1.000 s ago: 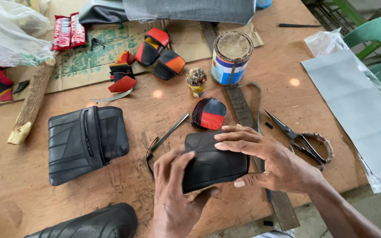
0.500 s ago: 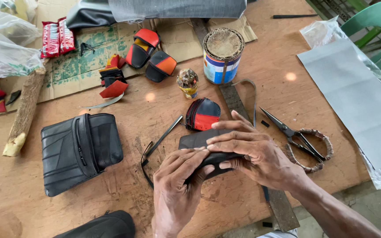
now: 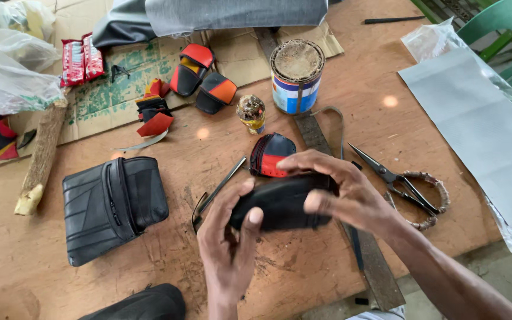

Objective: The person assembles a black leather pouch by inserting a strip of material into a seam, trimming the excess with scissors, and adjusting the pouch's shape. The person also handles a red and black pouch and a larger black bag on the workbench.

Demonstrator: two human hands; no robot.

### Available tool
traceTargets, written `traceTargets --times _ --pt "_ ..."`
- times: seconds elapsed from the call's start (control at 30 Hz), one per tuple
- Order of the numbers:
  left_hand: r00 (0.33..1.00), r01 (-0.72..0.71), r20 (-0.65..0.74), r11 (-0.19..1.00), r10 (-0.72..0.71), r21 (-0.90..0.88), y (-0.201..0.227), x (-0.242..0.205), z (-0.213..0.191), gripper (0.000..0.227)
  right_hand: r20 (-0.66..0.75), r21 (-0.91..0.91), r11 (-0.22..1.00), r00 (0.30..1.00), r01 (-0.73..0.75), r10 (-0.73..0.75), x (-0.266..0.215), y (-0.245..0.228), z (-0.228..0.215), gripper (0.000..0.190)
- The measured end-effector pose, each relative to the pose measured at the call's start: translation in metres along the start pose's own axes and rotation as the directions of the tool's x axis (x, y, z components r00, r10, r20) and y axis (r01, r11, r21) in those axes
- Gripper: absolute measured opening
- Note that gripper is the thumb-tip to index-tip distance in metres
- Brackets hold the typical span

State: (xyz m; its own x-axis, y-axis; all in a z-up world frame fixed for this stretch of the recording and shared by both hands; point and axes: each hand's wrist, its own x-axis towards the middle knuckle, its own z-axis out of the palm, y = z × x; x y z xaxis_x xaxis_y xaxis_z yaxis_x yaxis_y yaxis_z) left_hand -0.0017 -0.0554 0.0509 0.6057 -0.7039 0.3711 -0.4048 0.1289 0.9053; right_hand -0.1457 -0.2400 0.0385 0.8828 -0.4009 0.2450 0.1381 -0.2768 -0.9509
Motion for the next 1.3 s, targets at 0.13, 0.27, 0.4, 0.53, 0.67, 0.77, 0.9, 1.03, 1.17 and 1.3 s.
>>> traceTargets --times 0.13,0.27,0.4,0.53,0.67,0.77,0.9,1.03,1.17,1.3 --pt "0.990 0.097 -0.102 0.995 -0.095 0.012 -0.001 -0.019 -0.005 0.027 0.035 -0.099 0.995 0.999 -0.003 0.006 -0.004 -0.011 0.014 0.065" --pt "0.894 0.382 -0.193 0.913 -0.405 -0.144 -0.015 -0.011 -0.014 0.025 -0.180 0.063 0.998 0.984 0.011 0.000 0.001 -0.016 0.018 0.045" --pt "0.970 0.187 -0.132 0.972 -0.205 -0.141 -0.019 -0.007 -0.022 0.025 -0.056 -0.460 0.822 0.913 0.335 -0.404 0.006 0.000 0.018 0.050" --pt "0.995 0.101 0.054 0.944 -0.089 -0.315 -0.013 -0.001 -0.024 0.063 0.005 -0.489 0.739 0.848 0.464 -0.530 0.005 0.014 0.018 0.047" --pt "0.966 0.260 0.084 0.920 -0.246 -0.294 -0.014 -0.011 -0.029 0.072 -0.057 -0.391 0.769 0.820 0.506 -0.569 -0.005 0.007 0.020 0.044" --pt "0.952 0.306 0.093 0.912 -0.292 -0.273 -0.012 -0.019 -0.029 0.071 -0.070 -0.419 0.746 0.801 0.517 -0.594 -0.013 -0.006 0.019 0.039" --pt "0.939 0.329 0.277 0.762 -0.203 -0.558 -0.007 -0.024 -0.030 0.074 -0.129 -0.417 0.823 0.872 0.385 -0.473 -0.020 -0.018 0.021 0.029" --pt "0.964 0.259 0.176 0.843 -0.198 -0.472 -0.008 -0.026 -0.025 0.066 -0.155 -0.349 0.884 0.911 0.311 -0.381 -0.022 -0.021 0.025 0.034" --pt "0.974 0.197 0.182 0.910 -0.137 -0.365 -0.008 -0.032 -0.026 0.060 -0.184 -0.329 0.865 0.873 0.379 -0.452 -0.024 -0.023 0.027 0.047" --pt "0.950 0.307 0.163 0.889 -0.266 -0.340 -0.009 -0.036 -0.026 0.057 -0.253 -0.370 0.837 0.824 0.403 -0.508 -0.035 -0.021 0.027 0.043"
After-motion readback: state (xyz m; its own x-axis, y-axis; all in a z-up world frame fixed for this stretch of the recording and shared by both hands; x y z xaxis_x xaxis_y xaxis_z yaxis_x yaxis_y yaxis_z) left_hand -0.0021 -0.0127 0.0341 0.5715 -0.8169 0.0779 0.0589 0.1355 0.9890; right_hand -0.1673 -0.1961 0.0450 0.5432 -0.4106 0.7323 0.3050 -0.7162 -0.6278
